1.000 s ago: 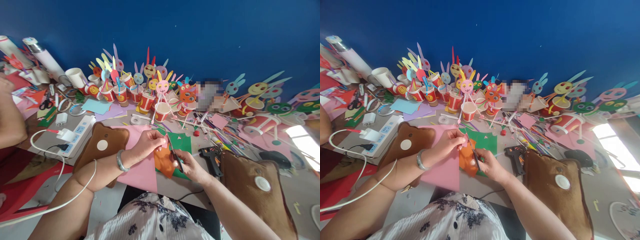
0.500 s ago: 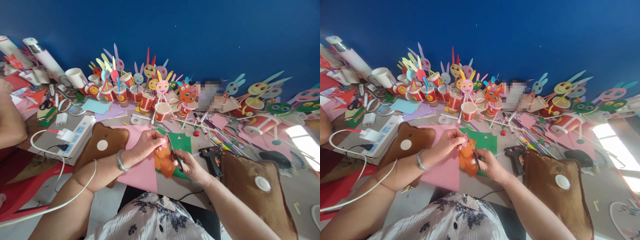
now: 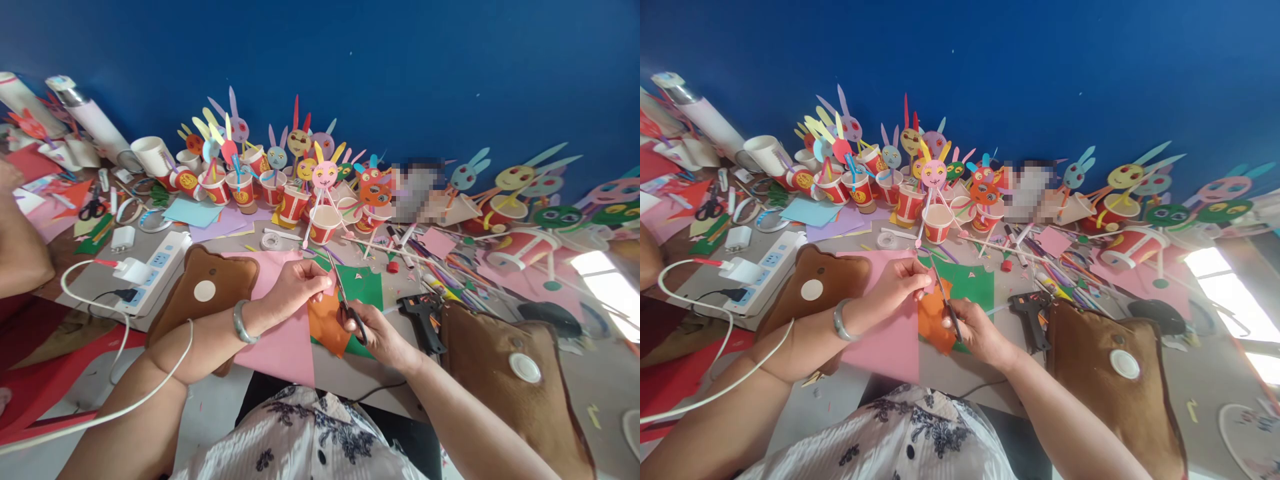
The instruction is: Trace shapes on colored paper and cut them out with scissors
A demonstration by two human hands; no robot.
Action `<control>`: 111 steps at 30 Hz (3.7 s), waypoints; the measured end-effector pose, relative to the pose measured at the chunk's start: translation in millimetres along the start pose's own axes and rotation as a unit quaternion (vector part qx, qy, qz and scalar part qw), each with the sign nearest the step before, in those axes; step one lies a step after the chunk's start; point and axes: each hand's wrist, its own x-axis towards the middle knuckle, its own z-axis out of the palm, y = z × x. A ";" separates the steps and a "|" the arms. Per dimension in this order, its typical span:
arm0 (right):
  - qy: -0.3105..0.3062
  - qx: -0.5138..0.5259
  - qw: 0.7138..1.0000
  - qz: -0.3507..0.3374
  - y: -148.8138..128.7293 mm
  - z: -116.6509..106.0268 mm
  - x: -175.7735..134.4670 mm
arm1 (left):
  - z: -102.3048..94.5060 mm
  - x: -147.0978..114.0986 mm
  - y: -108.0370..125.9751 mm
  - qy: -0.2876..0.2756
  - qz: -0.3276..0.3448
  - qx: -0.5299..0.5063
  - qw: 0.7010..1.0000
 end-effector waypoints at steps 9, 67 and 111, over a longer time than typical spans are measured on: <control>0.053 0.057 0.997 0.016 2.7 2.2 -1.1 | 1.2 -1.1 0.6 0.000 -0.007 0.000 1.000; 0.128 0.118 0.985 0.010 16.1 -3.3 1.9 | -2.0 0.6 -19.6 -0.166 -0.007 0.246 0.955; 0.014 0.025 0.999 -0.017 4.1 7.1 2.7 | 2.3 -2.6 -2.2 -0.006 -0.023 0.012 1.000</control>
